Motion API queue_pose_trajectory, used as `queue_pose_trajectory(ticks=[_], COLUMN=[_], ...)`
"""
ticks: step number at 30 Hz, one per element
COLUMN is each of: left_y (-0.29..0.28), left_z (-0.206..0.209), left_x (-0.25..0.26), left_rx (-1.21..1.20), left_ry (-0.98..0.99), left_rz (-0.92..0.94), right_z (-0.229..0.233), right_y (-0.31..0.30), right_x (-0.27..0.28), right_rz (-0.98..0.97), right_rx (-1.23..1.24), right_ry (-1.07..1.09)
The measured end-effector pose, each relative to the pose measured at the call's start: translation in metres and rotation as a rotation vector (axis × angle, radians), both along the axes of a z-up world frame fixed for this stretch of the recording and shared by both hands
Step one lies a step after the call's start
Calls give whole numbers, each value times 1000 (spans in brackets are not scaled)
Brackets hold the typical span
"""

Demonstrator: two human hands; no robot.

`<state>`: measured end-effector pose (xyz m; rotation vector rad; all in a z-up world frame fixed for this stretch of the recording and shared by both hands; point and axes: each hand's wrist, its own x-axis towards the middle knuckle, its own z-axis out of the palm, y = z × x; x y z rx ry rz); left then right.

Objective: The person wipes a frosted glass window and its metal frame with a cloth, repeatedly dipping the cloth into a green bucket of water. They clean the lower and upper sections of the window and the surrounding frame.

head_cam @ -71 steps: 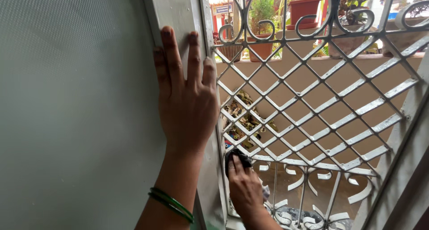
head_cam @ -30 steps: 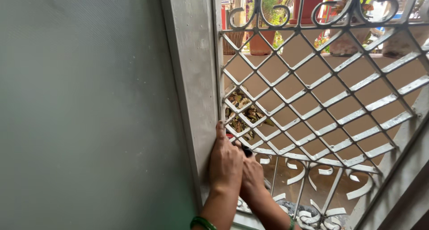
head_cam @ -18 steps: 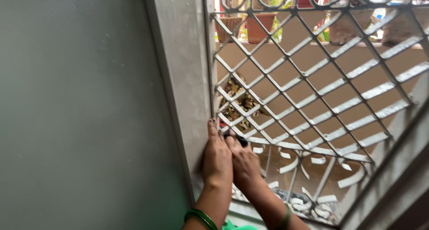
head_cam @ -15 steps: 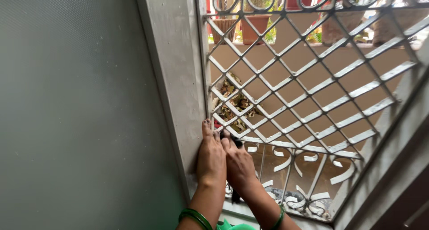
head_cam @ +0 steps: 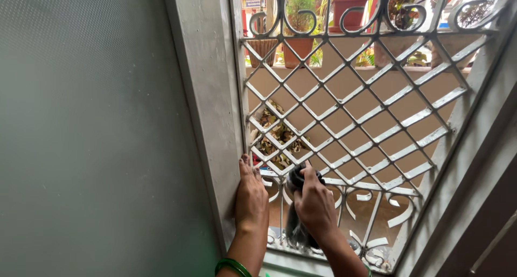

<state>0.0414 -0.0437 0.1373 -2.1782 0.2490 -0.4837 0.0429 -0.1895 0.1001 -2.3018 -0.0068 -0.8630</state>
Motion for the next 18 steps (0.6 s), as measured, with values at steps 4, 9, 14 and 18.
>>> queue_pose_trajectory(ticks=[4, 9, 14, 18], left_y=[-5, -6, -8, -9], left_z=[-8, -14, -13, -13], left_x=[3, 12, 9, 2], left_rx=[-53, -63, -53, -45], left_ry=[-7, -59, -74, -34], left_rz=[8, 6, 16, 15], right_z=[-4, 0, 39, 27], right_y=[-2, -1, -6, -23], right_x=[-10, -32, -1, -19], right_rz=[-4, -174, -115, -64], right_rx=[7, -280, -333, -489], right_ry=[10, 314, 567, 335])
